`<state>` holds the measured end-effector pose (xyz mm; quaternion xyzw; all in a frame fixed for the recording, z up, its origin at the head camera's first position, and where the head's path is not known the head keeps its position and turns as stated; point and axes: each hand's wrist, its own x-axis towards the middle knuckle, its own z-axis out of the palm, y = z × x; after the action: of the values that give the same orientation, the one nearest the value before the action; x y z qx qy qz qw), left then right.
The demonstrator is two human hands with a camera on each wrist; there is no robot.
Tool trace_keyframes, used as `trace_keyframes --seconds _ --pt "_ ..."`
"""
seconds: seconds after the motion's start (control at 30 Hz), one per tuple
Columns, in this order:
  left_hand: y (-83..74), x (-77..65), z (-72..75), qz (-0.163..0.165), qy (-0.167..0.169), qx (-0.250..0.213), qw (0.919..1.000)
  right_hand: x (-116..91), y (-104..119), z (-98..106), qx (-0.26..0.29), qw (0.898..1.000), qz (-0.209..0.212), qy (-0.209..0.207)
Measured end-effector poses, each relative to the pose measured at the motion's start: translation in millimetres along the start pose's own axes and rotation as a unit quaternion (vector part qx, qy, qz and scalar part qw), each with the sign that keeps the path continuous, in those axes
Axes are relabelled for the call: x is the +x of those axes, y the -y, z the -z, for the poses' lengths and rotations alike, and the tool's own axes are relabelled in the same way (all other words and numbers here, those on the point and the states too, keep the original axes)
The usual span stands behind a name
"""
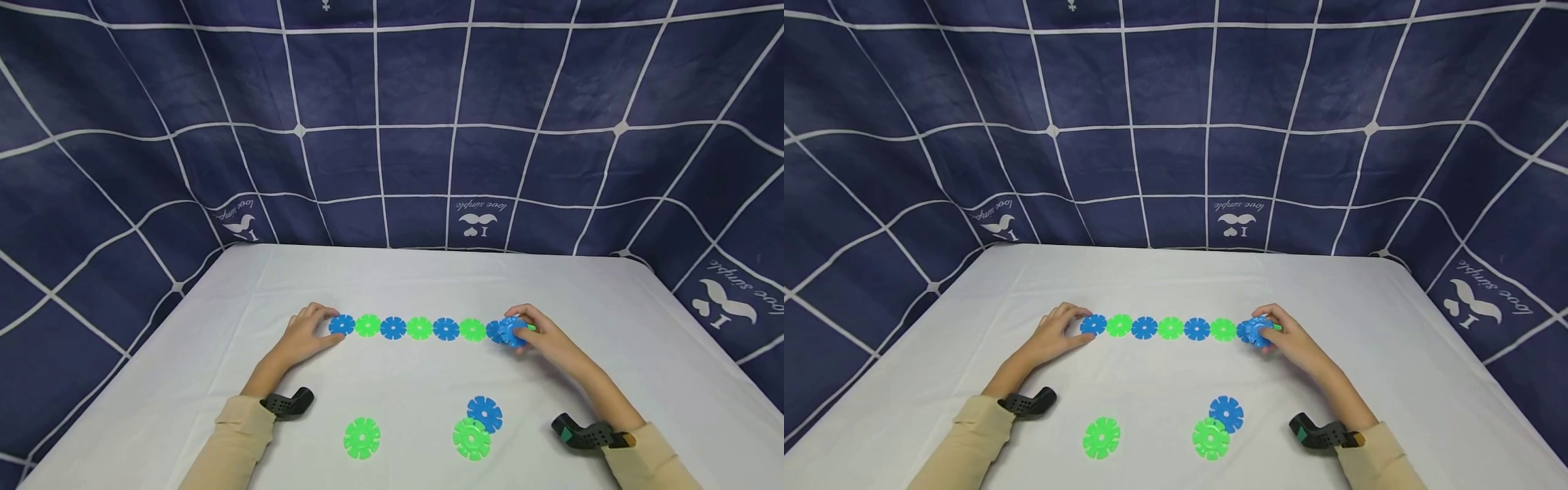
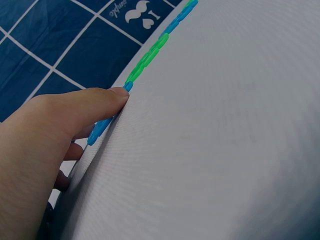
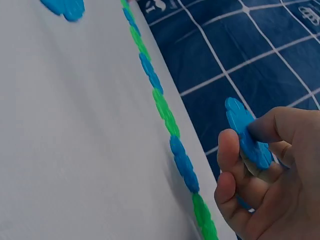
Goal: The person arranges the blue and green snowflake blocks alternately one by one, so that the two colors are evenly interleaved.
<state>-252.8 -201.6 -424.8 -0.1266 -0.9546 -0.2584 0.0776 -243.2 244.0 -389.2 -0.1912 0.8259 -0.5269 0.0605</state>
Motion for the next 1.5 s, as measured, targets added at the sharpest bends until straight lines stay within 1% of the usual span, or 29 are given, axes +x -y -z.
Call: trace_keyframes --seconds 0.13,0.27,0.53,0.67,0.77,0.9,1.0,1.23,1.3,1.4,1.5 --pt "0.4 -1.2 -1.5 0.0 0.0 -0.004 1.0 -1.7 -7.9 8.3 -0.008 0.999 -0.031 -0.036" --pt "1.5 -3.4 -3.7 0.003 0.006 -0.001 1.0 -4.2 -16.4 14.4 -0.036 0.996 -0.053 -0.068" --pt "1.4 -6.4 -3.6 -0.005 -0.002 -0.002 1.0 -9.7 -30.8 26.3 -0.078 0.988 -0.075 -0.114" --pt "1.5 -6.7 -2.8 -0.011 -0.005 0.003 0.9999 -11.5 -36.1 32.3 -0.098 0.983 -0.069 -0.138" --pt "1.5 -6.1 -2.3 -0.014 -0.008 0.009 0.9998 -11.4 -38.7 36.1 -0.122 0.977 -0.076 -0.156" --pt "1.0 -5.0 -2.2 -0.004 -0.003 0.006 1.0 -10.7 -41.3 40.2 -0.162 0.967 -0.098 -0.17" --pt "1.0 -3.3 -2.0 0.0 -0.001 0.004 1.0 -9.5 -43.1 42.1 -0.179 0.962 -0.107 -0.174" --pt "1.3 0.2 -0.9 0.002 0.003 0.002 1.0 -6.9 -46.5 44.7 -0.191 0.964 -0.102 -0.155" --pt "1.2 -0.3 -1.0 0.004 0.005 -0.002 1.0 -7.1 -46.8 44.8 -0.198 0.962 -0.11 -0.153" --pt "1.3 -0.9 -0.5 -0.002 0.004 -0.001 1.0 -7.7 -47.3 44.7 -0.208 0.959 -0.122 -0.147" --pt "1.8 -0.2 1.3 -0.007 0.0 -0.001 1.0 -7.8 -48.1 44.7 -0.22 0.958 -0.118 -0.141"
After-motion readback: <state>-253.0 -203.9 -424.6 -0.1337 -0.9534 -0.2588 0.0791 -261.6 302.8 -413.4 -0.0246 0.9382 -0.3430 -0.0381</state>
